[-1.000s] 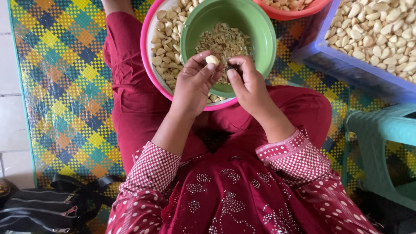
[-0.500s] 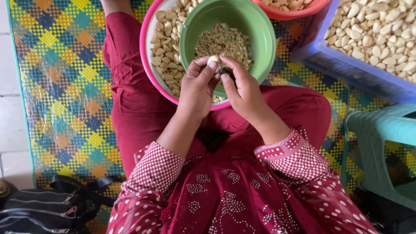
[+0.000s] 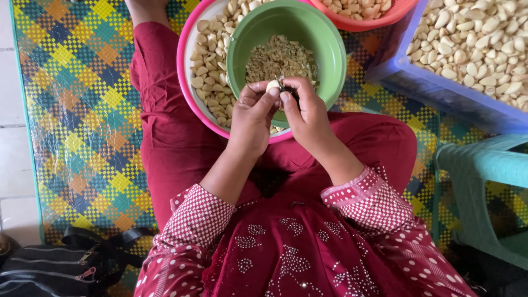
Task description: A person sits on the floor peeling garlic cloves by hand and sorting them into different bowls.
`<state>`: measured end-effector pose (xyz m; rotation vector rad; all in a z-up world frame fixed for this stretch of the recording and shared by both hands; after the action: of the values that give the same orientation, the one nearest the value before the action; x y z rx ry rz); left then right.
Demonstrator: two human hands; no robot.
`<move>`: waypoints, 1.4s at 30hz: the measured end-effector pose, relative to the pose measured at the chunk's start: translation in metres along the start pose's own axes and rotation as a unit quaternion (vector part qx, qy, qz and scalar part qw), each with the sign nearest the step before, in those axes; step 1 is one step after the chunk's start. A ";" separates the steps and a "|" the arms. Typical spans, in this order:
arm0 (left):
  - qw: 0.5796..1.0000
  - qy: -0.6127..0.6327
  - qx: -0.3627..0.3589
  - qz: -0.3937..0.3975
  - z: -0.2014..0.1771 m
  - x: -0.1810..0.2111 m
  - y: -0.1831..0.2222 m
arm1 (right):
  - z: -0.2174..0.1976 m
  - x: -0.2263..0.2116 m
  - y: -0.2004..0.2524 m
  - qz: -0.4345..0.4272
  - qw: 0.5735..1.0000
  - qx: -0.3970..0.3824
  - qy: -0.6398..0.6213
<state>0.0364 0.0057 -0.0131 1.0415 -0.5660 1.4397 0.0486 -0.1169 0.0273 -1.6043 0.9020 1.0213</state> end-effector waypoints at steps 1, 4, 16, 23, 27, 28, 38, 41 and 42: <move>1.000 0.014 -0.008 -0.003 -0.001 -0.001 -0.001 | 0.001 0.006 0.001 0.029 0.999 0.010 -0.023; 0.999 0.047 -0.021 -0.011 -0.008 -0.009 -0.006 | -0.003 0.031 0.002 0.106 0.982 0.024 -0.153; 0.996 0.081 -0.045 -0.004 -0.039 -0.015 -0.023 | -0.013 0.035 0.000 0.098 0.995 -0.033 -0.007; 0.997 0.023 -0.071 0.004 -0.046 -0.013 -0.020 | -0.007 0.011 -0.004 0.053 0.996 -0.072 -0.002; 0.997 -0.027 -0.073 0.018 -0.046 -0.014 -0.019 | 0.000 0.010 -0.001 0.041 0.995 -0.087 0.002; 0.995 -0.061 -0.072 0.026 -0.048 -0.015 -0.019 | 0.002 0.009 -0.001 0.036 0.995 -0.093 -0.006; 0.980 -0.172 -0.073 0.067 -0.049 -0.010 -0.019 | 0.004 0.005 0.002 0.037 0.993 -0.114 -0.015; 0.971 -0.211 -0.077 0.082 -0.040 0.003 -0.013 | 0.004 0.009 0.003 0.044 0.992 -0.115 -0.009; 0.971 -0.211 -0.077 0.082 -0.040 0.004 -0.012 | 0.004 0.008 0.003 0.044 0.992 -0.114 -0.009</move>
<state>0.0382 0.0432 -0.0320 1.2044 -1.0751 1.2941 0.0482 -0.1147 0.0187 -1.7545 0.8754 1.2352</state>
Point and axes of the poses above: each hand's wrist, its own y-axis away from the middle knuckle, its own z-axis out of the palm, x = y × z, the point moved 4 cm from there along -y, towards the middle knuckle, and after that the axes turned 12 degrees about -y, right-handed, at the moved point
